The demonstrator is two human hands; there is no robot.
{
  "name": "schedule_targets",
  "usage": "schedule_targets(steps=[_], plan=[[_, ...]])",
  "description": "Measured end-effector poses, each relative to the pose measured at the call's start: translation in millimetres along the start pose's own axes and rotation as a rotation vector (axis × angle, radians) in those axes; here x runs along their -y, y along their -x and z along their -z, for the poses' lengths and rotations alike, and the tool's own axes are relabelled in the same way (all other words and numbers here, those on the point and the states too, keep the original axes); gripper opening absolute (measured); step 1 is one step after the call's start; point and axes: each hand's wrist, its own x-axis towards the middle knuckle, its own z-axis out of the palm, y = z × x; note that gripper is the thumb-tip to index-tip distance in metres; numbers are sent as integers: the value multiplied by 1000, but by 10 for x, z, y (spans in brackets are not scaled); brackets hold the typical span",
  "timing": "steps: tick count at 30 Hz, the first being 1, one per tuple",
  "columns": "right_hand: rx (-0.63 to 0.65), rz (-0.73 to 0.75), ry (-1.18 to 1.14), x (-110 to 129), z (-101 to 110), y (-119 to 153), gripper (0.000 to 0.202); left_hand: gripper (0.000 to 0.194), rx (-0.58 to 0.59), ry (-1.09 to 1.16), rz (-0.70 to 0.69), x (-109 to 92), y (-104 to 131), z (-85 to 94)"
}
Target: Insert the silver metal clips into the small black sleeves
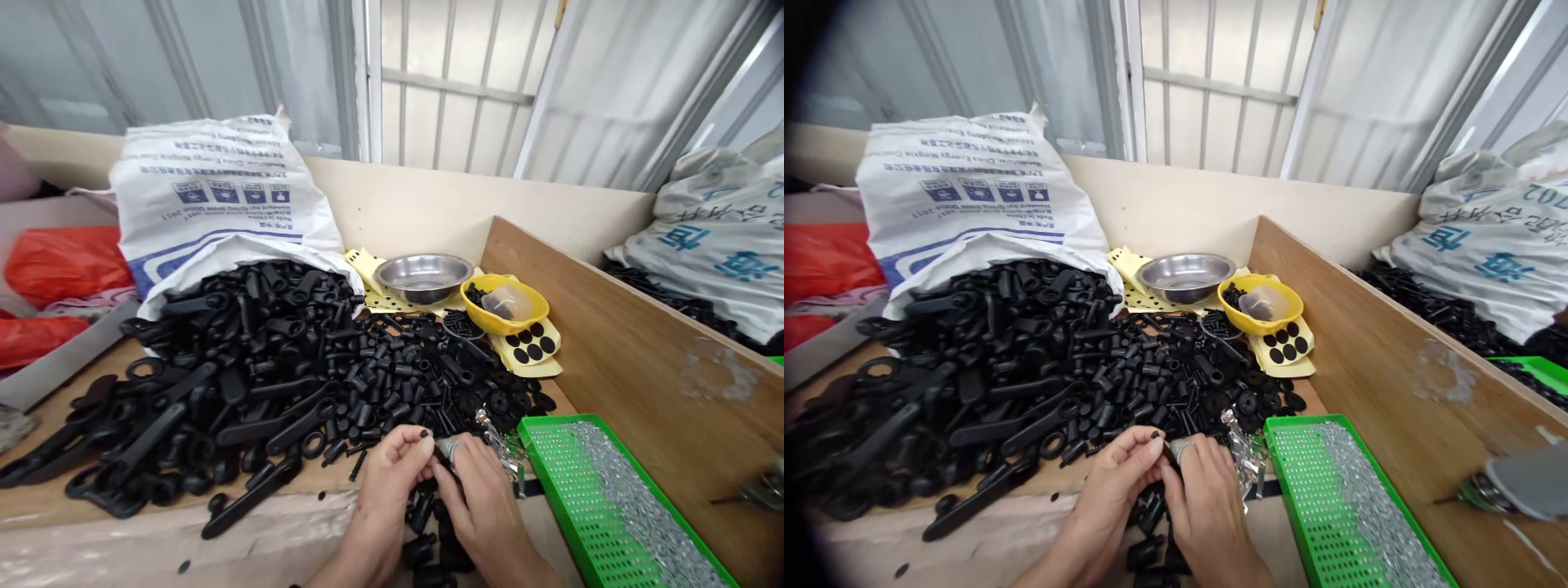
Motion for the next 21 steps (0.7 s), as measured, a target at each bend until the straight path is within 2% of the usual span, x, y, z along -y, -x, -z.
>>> schedule_targets(steps=[4,6,9,12,16,21], plan=[[-5,31,12,-7,22,0,21,27,-1,-116,-37,-4,31,142],[-7,-18,-17,-16,46,-6,21,23,-11,-250,-89,-28,2,318],[15,-90,-39,-15,65,-15,22,29,-104,-513,-196,-54,-119,620],[61,-111,-47,14,76,-24,22,27,-94,-726,-254,-36,-288,805],[100,-118,-47,52,129,-30,22,28,-55,-905,-311,20,-428,826],[170,-75,-11,94,165,-12,20,30,-20,-992,-357,52,-415,800]])
